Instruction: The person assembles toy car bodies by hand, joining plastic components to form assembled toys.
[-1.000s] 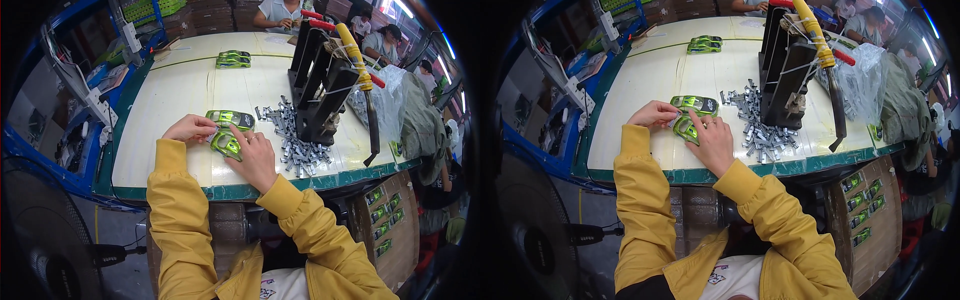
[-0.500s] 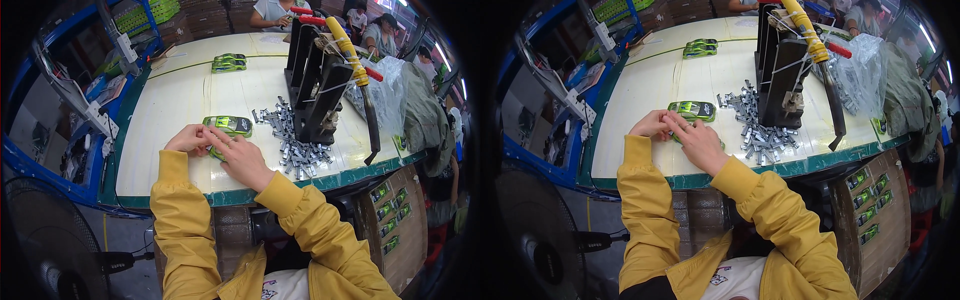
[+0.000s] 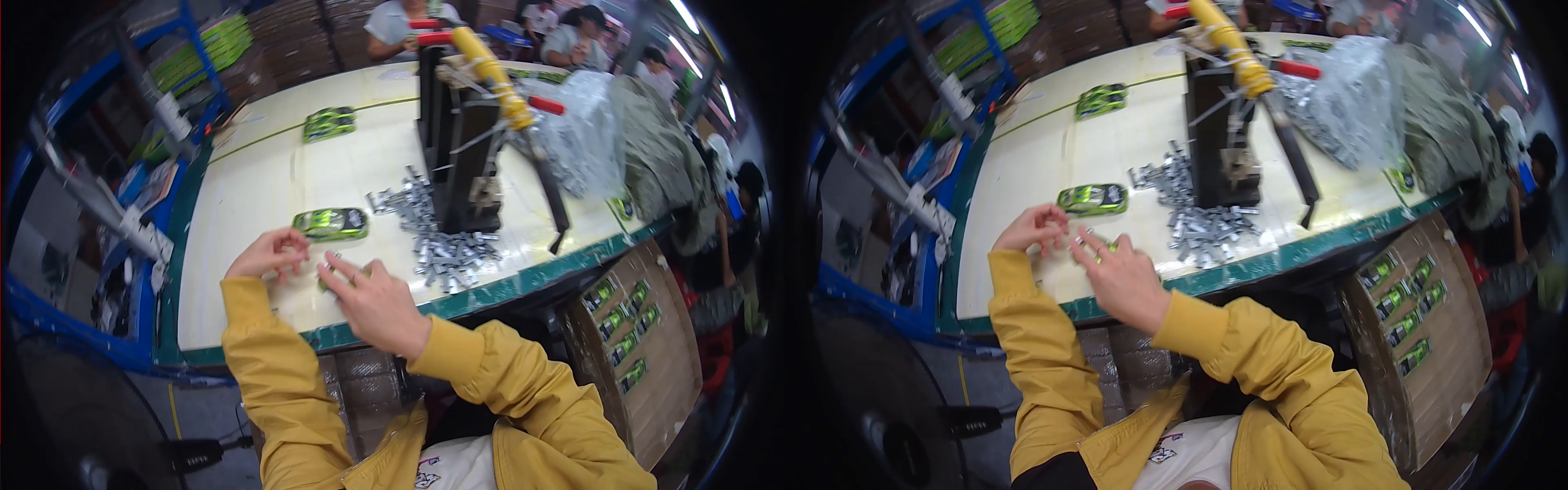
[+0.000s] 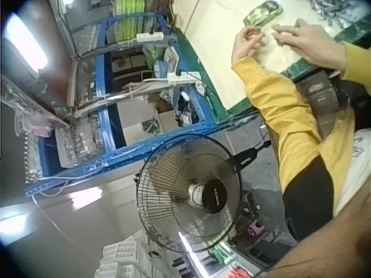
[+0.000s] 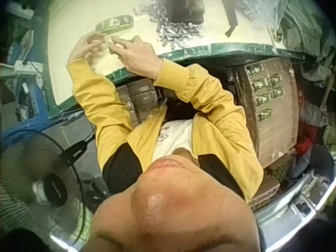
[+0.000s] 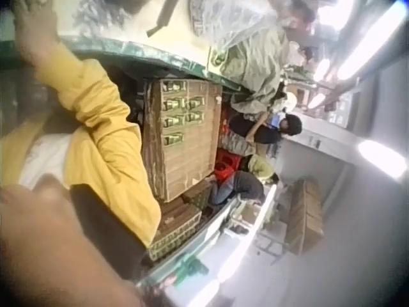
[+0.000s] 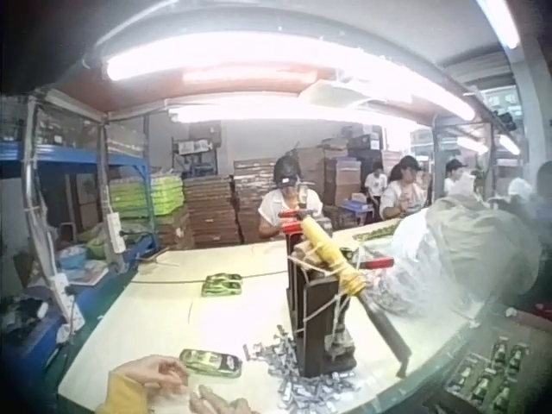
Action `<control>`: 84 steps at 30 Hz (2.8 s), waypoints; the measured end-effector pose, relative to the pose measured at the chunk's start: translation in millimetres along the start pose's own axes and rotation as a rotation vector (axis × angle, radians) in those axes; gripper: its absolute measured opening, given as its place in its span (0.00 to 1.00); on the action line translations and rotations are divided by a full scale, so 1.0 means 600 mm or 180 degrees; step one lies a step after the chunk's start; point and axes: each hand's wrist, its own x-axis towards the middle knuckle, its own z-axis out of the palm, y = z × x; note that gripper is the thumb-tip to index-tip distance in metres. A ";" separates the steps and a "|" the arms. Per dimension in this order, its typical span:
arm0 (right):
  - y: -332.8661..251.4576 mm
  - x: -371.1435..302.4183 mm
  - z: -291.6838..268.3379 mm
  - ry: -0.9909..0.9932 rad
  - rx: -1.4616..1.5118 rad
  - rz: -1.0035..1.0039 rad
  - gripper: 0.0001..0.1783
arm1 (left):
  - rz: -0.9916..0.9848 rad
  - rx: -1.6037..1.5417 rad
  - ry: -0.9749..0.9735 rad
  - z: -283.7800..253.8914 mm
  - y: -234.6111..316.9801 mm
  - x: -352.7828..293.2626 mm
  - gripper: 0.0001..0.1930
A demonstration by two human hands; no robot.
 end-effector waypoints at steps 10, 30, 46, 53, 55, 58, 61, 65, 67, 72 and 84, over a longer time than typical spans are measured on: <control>0.130 -0.223 -0.149 0.0428 0.6580 0.2702 0.25 | 0.0982 0.0296 -0.0212 0.150 0.070 0.100 0.13; 0.196 -0.212 -0.185 0.1551 0.8415 0.1977 0.20 | 0.1461 0.0207 0.0327 0.193 0.053 0.210 0.03; 0.189 -0.209 -0.203 0.1606 0.8439 0.2059 0.20 | 0.1347 -0.0412 0.0439 0.177 0.029 0.222 0.03; 0.184 -0.207 -0.204 0.1569 0.8585 0.2053 0.20 | 0.1258 -0.0422 0.0383 0.176 0.028 0.223 0.03; 0.183 -0.206 -0.204 0.1620 0.8520 0.2074 0.20 | 0.1260 -0.0405 0.0354 0.176 0.028 0.223 0.03; 0.184 -0.207 -0.204 0.1610 0.8520 0.2109 0.20 | 0.1270 -0.0375 0.0327 0.178 0.030 0.222 0.03; 0.185 -0.207 -0.204 0.1646 0.8534 0.2073 0.19 | 0.1267 -0.0370 0.0328 0.177 0.030 0.222 0.03; 0.185 -0.208 -0.207 0.1592 0.8596 0.2108 0.19 | 0.1230 -0.0374 0.0408 0.182 0.035 0.217 0.02; 0.186 -0.207 -0.209 0.1529 0.8656 0.2173 0.19 | 0.1236 -0.0384 0.0362 0.177 0.031 0.219 0.03; 0.186 -0.207 -0.215 0.1562 0.8657 0.2137 0.19 | 0.1240 -0.0419 0.0384 0.179 0.034 0.221 0.02; 0.187 -0.206 -0.218 0.1557 0.8422 0.2036 0.20 | 0.1216 -0.1033 0.0458 0.175 0.034 0.219 0.03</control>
